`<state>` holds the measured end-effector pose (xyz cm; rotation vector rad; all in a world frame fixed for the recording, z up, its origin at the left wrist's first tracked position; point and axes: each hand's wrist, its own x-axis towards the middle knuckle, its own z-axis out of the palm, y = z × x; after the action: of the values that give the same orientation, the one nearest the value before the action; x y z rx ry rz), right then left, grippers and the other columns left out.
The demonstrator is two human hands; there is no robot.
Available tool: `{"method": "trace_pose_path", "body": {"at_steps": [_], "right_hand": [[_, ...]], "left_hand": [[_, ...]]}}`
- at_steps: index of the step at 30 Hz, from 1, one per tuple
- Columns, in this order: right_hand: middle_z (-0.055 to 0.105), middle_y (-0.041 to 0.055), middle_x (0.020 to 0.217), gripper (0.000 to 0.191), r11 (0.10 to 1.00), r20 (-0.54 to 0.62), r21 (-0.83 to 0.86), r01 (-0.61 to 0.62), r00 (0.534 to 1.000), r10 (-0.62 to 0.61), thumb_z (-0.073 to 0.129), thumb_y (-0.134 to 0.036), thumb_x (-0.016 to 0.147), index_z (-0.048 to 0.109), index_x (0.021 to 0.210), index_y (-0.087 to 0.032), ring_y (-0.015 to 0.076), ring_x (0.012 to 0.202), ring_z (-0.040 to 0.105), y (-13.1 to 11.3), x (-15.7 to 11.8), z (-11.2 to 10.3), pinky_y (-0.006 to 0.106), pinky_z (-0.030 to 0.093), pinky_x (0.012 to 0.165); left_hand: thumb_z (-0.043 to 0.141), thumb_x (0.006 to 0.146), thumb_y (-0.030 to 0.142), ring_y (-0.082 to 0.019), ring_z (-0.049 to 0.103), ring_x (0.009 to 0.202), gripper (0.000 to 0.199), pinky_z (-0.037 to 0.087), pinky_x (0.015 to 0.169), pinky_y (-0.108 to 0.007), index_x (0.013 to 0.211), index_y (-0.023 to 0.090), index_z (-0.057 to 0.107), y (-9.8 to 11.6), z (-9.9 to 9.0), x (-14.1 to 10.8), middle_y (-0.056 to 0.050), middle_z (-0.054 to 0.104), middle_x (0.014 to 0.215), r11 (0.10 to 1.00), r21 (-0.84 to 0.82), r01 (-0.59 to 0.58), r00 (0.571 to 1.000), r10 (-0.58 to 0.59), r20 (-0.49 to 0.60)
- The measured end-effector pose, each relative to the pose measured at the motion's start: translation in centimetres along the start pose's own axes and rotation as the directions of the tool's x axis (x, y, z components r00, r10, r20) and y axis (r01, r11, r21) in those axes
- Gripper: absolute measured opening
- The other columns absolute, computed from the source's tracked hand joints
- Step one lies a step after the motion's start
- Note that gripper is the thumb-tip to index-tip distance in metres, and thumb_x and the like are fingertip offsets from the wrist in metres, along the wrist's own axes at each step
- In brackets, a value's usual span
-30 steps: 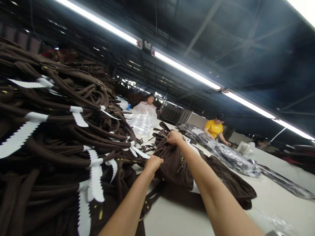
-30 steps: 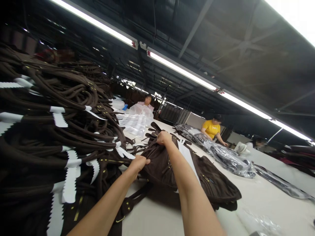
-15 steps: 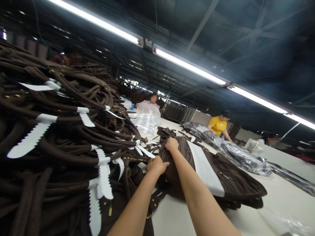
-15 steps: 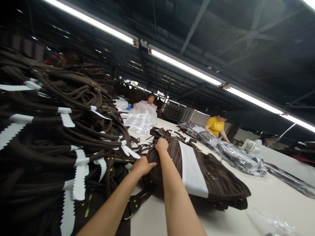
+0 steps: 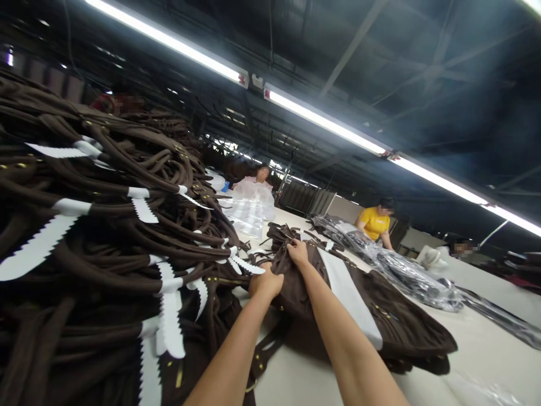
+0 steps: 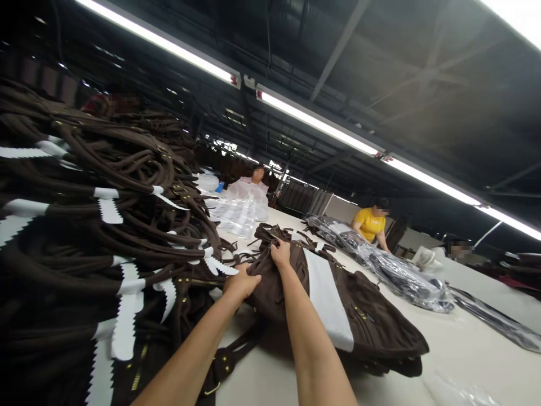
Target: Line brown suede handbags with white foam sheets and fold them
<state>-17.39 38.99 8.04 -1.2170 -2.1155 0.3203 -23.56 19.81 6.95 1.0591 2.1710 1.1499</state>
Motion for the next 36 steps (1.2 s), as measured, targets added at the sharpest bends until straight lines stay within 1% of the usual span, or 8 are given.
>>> {"method": "trace_pose_path", "body": {"at_steps": [8, 11, 15, 21, 24, 26, 29, 36], "right_hand": [[0.039, 0.0225, 0.147, 0.052, 0.939, 0.292, -0.342, 0.038, 0.954, 0.068, 0.037, -0.034, 0.095, 0.044, 0.137, -0.004, 0.0293, 0.140, 0.031, -0.4, -1.8, 1.8, 0.044, 0.021, 0.114], [0.026, 0.0201, 0.155, 0.056, 0.915, 0.363, -0.401, 0.040, 0.924, 0.119, 0.034, -0.034, 0.097, 0.033, 0.145, -0.005, 0.0285, 0.145, 0.021, -0.6, -2.7, 1.7, 0.048, 0.015, 0.116], [0.023, 0.0196, 0.156, 0.056, 0.908, 0.427, -0.413, 0.074, 0.896, 0.121, 0.034, -0.034, 0.098, 0.031, 0.146, -0.005, 0.0264, 0.145, 0.020, -1.5, -3.6, 0.4, 0.048, 0.016, 0.116], [0.070, 0.0017, 0.118, 0.030, 0.936, 0.554, -0.330, 0.126, 0.828, 0.084, 0.069, -0.032, 0.079, 0.072, 0.106, -0.022, 0.0197, 0.111, 0.062, -3.8, -5.0, -6.1, 0.026, 0.046, 0.097], [0.073, -0.0082, 0.107, 0.026, 0.944, 0.392, -0.328, 0.040, 0.915, 0.097, 0.067, -0.037, 0.081, 0.072, 0.106, -0.032, 0.0149, 0.105, 0.064, -2.3, -5.6, -14.1, 0.018, 0.047, 0.090], [0.068, 0.0005, 0.121, 0.035, 0.913, 0.143, -0.387, -0.131, 0.969, 0.200, 0.060, -0.038, 0.087, 0.066, 0.120, -0.028, 0.0212, 0.118, 0.058, 0.3, -6.6, -20.1, 0.028, 0.045, 0.097], [0.062, 0.0213, 0.125, 0.044, 0.807, -0.073, -0.427, -0.408, 0.905, 0.419, 0.067, -0.034, 0.082, 0.064, 0.119, -0.010, 0.0310, 0.121, 0.056, 5.2, -8.9, -26.9, 0.040, 0.047, 0.095], [0.069, 0.0152, 0.110, 0.027, 0.721, -0.188, -0.208, -0.661, 0.750, 0.634, 0.070, -0.032, 0.082, 0.068, 0.098, -0.011, 0.0263, 0.105, 0.065, 12.2, -13.6, -27.6, 0.038, 0.052, 0.088]], "left_hand": [[0.050, 0.085, 0.021, -0.034, 0.065, 0.102, 0.039, 0.050, 0.081, -0.043, 0.123, 0.010, 0.051, 0.5, 0.8, -0.5, -0.022, 0.066, 0.110, 0.984, 0.175, 0.021, 0.981, 0.013, -0.191], [0.043, 0.086, 0.012, -0.037, 0.043, 0.132, 0.051, 0.038, 0.101, -0.053, 0.137, 0.011, 0.041, 0.8, 1.5, -1.4, -0.026, 0.046, 0.140, 0.944, 0.309, -0.116, 0.940, 0.205, -0.273], [0.022, 0.089, 0.003, -0.024, 0.024, 0.145, 0.061, 0.021, 0.116, -0.044, 0.149, 0.013, 0.027, 0.0, 3.2, -1.4, -0.014, 0.027, 0.157, 0.627, 0.602, -0.494, 0.801, 0.597, 0.036], [0.021, 0.083, -0.001, -0.028, 0.035, 0.139, 0.060, 0.027, 0.113, -0.049, 0.140, -0.002, 0.040, -1.8, 4.6, -0.5, -0.021, 0.040, 0.148, 0.534, 0.625, -0.570, 0.774, 0.605, 0.188], [0.020, 0.085, 0.000, -0.029, 0.034, 0.139, 0.058, 0.028, 0.111, -0.053, 0.138, 0.000, 0.044, -1.8, 4.4, -0.4, -0.020, 0.039, 0.148, 0.473, 0.672, -0.570, 0.752, 0.630, 0.194], [0.020, 0.086, 0.001, -0.029, 0.036, 0.139, 0.057, 0.029, 0.111, -0.053, 0.138, 0.001, 0.044, -1.7, 4.3, -0.5, -0.019, 0.040, 0.148, 0.455, 0.693, -0.560, 0.753, 0.629, 0.196], [0.018, 0.087, 0.002, -0.028, 0.035, 0.139, 0.056, 0.029, 0.112, -0.053, 0.138, 0.002, 0.043, -1.2, 4.0, -0.9, -0.018, 0.039, 0.148, 0.446, 0.709, -0.546, 0.767, 0.607, 0.208], [0.020, 0.088, 0.003, -0.025, 0.033, 0.140, 0.057, 0.029, 0.113, -0.047, 0.139, 0.006, 0.043, -0.8, 3.4, -1.2, -0.013, 0.037, 0.149, 0.353, 0.775, -0.524, 0.772, 0.581, 0.257]]}}
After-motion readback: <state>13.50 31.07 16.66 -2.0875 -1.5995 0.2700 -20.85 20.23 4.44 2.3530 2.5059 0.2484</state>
